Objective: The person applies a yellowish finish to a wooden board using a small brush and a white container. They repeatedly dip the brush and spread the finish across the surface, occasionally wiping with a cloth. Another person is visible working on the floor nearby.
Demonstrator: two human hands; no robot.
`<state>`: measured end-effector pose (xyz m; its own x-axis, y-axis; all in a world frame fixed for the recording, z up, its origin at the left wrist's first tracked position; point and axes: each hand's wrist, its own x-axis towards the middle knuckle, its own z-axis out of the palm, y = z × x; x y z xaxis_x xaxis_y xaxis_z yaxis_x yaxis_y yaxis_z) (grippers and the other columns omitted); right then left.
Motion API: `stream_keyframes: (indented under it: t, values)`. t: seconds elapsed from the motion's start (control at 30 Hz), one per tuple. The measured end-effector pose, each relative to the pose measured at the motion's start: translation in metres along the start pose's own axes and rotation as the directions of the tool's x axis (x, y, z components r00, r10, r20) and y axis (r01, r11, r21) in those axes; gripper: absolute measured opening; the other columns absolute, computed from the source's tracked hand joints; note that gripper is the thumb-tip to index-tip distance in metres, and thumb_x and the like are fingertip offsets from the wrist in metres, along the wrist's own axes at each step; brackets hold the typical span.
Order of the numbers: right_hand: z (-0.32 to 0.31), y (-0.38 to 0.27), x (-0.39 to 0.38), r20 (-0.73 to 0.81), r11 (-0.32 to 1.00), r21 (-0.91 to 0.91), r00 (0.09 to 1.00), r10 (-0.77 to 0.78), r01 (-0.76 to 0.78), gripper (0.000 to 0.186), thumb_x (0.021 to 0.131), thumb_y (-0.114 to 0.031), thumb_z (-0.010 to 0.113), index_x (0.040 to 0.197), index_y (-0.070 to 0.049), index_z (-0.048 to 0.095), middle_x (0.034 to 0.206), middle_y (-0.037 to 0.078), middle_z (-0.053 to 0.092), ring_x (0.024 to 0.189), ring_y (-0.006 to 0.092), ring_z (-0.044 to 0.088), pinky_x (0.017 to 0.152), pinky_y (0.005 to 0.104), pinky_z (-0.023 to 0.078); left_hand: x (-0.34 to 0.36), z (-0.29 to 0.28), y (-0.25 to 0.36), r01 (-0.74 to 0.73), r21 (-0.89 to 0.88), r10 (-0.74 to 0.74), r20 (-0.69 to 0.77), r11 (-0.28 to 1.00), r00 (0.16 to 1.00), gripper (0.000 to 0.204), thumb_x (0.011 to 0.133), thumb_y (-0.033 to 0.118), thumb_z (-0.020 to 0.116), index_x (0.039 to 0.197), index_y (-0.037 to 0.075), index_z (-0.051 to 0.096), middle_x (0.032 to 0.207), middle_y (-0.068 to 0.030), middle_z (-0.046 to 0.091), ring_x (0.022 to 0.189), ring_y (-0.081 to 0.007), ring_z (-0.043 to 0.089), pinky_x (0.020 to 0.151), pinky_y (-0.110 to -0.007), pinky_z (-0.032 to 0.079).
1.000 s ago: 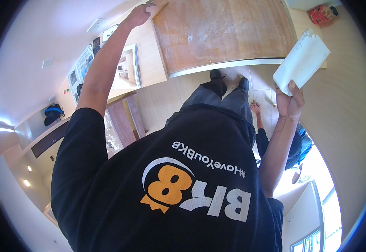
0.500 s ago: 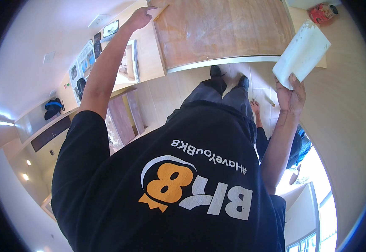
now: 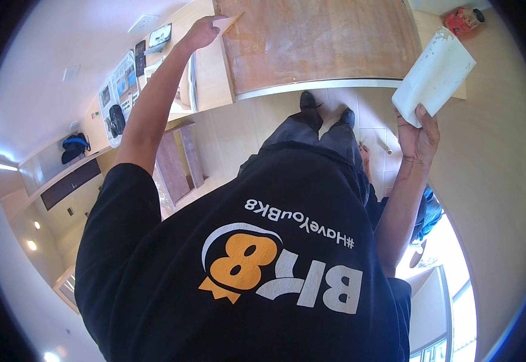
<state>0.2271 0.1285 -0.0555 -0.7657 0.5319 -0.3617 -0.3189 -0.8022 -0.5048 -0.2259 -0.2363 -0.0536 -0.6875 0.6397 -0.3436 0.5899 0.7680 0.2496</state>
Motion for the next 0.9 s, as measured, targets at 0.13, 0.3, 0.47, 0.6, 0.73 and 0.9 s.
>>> stream_keyframes:
  t: [0.13,0.3,0.47,0.6,0.73,0.9]
  values:
    - [-0.001,0.001,0.0,0.003,1.0,0.009,1.0,0.0,0.0,0.068,0.082,-0.002,0.075,0.144,0.0,0.046,0.135,0.015,0.058,0.128,0.0322,0.056,0.11,0.0571,0.042,-0.012,0.005,0.003,0.044,-0.037,-0.043,0.015,0.998,0.999,0.049,0.087,0.004,0.053,0.134,0.01,0.065,0.122,-0.022,0.069,0.111,-0.0354,0.067,0.099,-0.041,0.052]
    - [-0.001,0.002,0.002,0.018,1.0,0.015,1.0,0.012,-0.012,0.068,0.082,-0.001,0.075,0.144,0.0,0.046,0.135,0.015,0.058,0.129,0.0323,0.056,0.11,0.0571,0.042,-0.025,0.012,0.006,0.045,-0.062,-0.043,0.026,0.997,0.999,0.049,0.086,0.004,0.052,0.134,0.01,0.065,0.12,-0.0229,0.069,0.109,-0.0363,0.067,0.098,-0.042,0.051]
    - [-0.001,0.002,0.002,0.03,1.0,0.003,1.0,0.001,-0.001,0.069,0.082,-0.002,0.076,0.144,0.0,0.046,0.136,0.015,0.058,0.129,0.0322,0.056,0.109,0.0565,0.043,-0.036,0.018,0.008,0.032,-0.078,-0.029,0.028,0.996,0.999,0.05,0.085,0.004,0.052,0.134,0.009,0.064,0.119,-0.0238,0.069,0.109,-0.0379,0.066,0.098,-0.042,0.051]
    - [-0.002,0.003,0.001,0.025,1.0,-0.007,1.0,0.011,-0.011,0.07,0.081,-0.003,0.077,0.144,0.0,0.046,0.136,0.015,0.058,0.128,0.032,0.056,0.109,0.0555,0.043,-0.043,0.023,0.006,-0.015,-0.062,0.016,0.014,0.998,1.0,0.05,0.084,0.004,0.053,0.133,0.009,0.065,0.119,-0.025,0.068,0.11,-0.0399,0.065,0.099,-0.043,0.05]
    - [-0.004,0.005,0.002,0.032,1.0,-0.017,0.999,0.016,-0.015,0.07,0.082,-0.004,0.077,0.144,0.0,0.046,0.136,0.015,0.058,0.128,0.0315,0.056,0.109,0.0546,0.043,-0.052,0.031,0.003,-0.046,-0.012,0.045,-0.008,0.999,0.999,0.051,0.084,0.004,0.053,0.133,0.009,0.065,0.12,-0.0256,0.068,0.112,-0.0414,0.063,0.101,-0.045,0.049]
    - [-0.005,0.005,0.002,0.062,1.0,-0.02,0.998,0.021,-0.019,0.066,0.084,-0.005,0.075,0.144,0.0,0.046,0.135,0.015,0.058,0.126,0.0312,0.057,0.106,0.0537,0.045,-0.064,0.035,0.007,-0.015,-0.026,0.015,-0.002,1.0,1.0,0.05,0.084,0.004,0.053,0.133,0.009,0.065,0.12,-0.0255,0.068,0.113,-0.0419,0.063,0.102,-0.045,0.049]
